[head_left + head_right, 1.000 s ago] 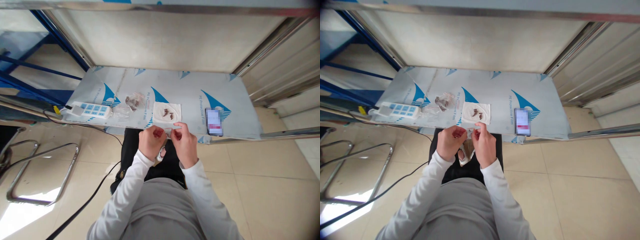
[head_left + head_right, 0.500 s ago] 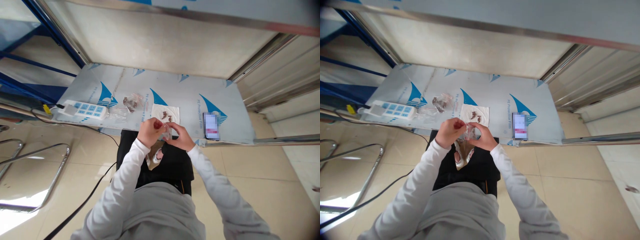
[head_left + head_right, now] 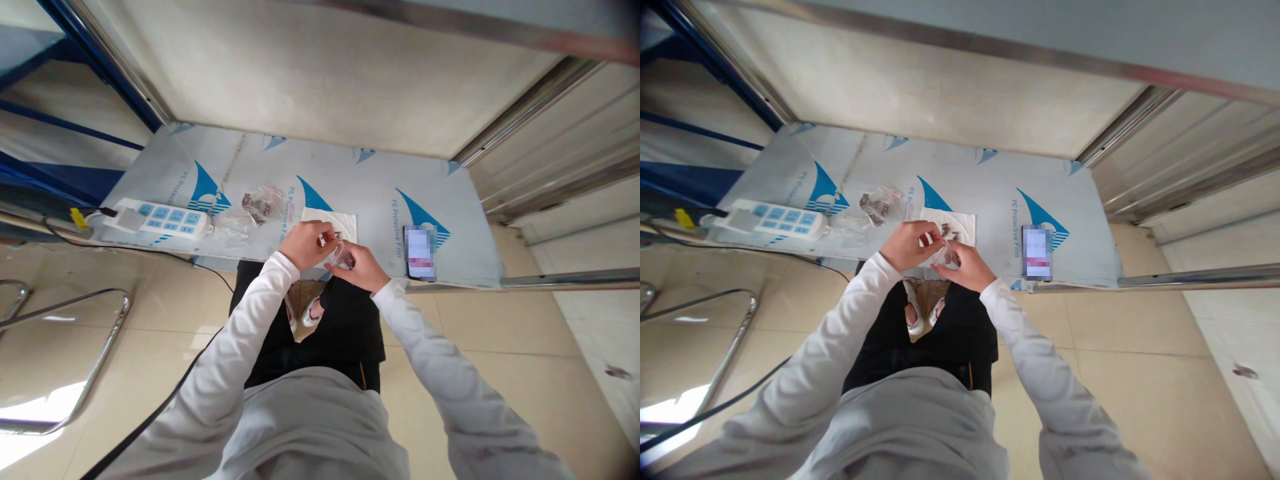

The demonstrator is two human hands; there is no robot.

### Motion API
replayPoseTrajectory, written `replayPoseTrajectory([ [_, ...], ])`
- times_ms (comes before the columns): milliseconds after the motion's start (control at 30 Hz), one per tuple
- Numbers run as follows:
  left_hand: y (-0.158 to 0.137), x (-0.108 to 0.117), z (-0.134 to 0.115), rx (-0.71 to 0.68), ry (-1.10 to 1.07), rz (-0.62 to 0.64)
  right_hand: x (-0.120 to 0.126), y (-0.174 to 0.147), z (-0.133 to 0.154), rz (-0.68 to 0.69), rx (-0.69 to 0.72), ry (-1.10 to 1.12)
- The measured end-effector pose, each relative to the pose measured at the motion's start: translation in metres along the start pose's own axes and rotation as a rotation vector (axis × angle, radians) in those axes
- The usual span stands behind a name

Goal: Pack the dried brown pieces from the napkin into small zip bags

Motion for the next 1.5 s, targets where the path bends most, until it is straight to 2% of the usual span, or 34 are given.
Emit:
replayPoseTrajectory([
  [67, 0.000, -0.001, 0.005, -0.007, 0.013, -0.023, 0.006, 0.002, -0.003, 0.030, -0.017, -0.055],
  [133, -0.006, 0.000, 0.017, 0.043, -0.019, -0.078, 0.015, 0.010, -0.009, 0.083, -0.054, -0.166],
  [267, -0.034, 0.008, 0.056, 0.306, -0.051, -0.217, 0.041, 0.045, -0.028, 0.280, -0.238, -0.551],
  [367, -0.060, 0.008, 0.082, 0.478, -0.052, -0.238, 0.052, 0.081, -0.036, 0.422, -0.403, -0.803],
  [433, -0.075, 0.006, 0.092, 0.553, -0.058, -0.239, 0.050, 0.103, -0.036, 0.468, -0.460, -0.875],
  [567, -0.097, 0.002, 0.102, 0.641, -0.035, -0.244, 0.031, 0.133, -0.031, 0.485, -0.485, -0.921],
  [733, -0.109, 0.004, 0.107, 0.659, -0.032, -0.273, 0.014, 0.144, -0.029, 0.462, -0.504, -0.946],
  [867, -0.113, 0.005, 0.109, 0.687, -0.085, -0.287, 0.017, 0.145, -0.025, 0.444, -0.519, -0.978],
  [1067, -0.111, -0.011, 0.106, 0.639, -0.373, -0.351, 0.043, 0.136, -0.010, 0.456, -0.471, -1.032],
  [1167, -0.098, -0.026, 0.099, 0.578, -0.539, -0.350, 0.046, 0.122, 0.000, 0.380, -0.400, -0.991],
  [1267, -0.077, -0.038, 0.089, 0.518, -0.707, -0.356, 0.027, 0.106, 0.016, 0.265, -0.290, -0.836],
  [1367, -0.064, -0.041, 0.088, 0.512, -0.789, -0.373, -0.006, 0.095, 0.031, 0.232, -0.167, -0.688],
  [1433, -0.068, -0.035, 0.100, 0.560, -0.785, -0.428, -0.023, 0.095, 0.037, 0.214, -0.100, -0.628],
  [1500, -0.083, -0.024, 0.120, 0.655, -0.740, -0.535, -0.032, 0.102, 0.039, 0.156, -0.054, -0.580],
])
Point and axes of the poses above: each hand's wrist, its own y-axis towards the middle knuckle, its own x-axis out of the back of the hand, z = x × y, the point moved 3 cm from there along y, towards the middle knuckle, and after that the axes turned 13 degrees about z, right-handed, at the moved point
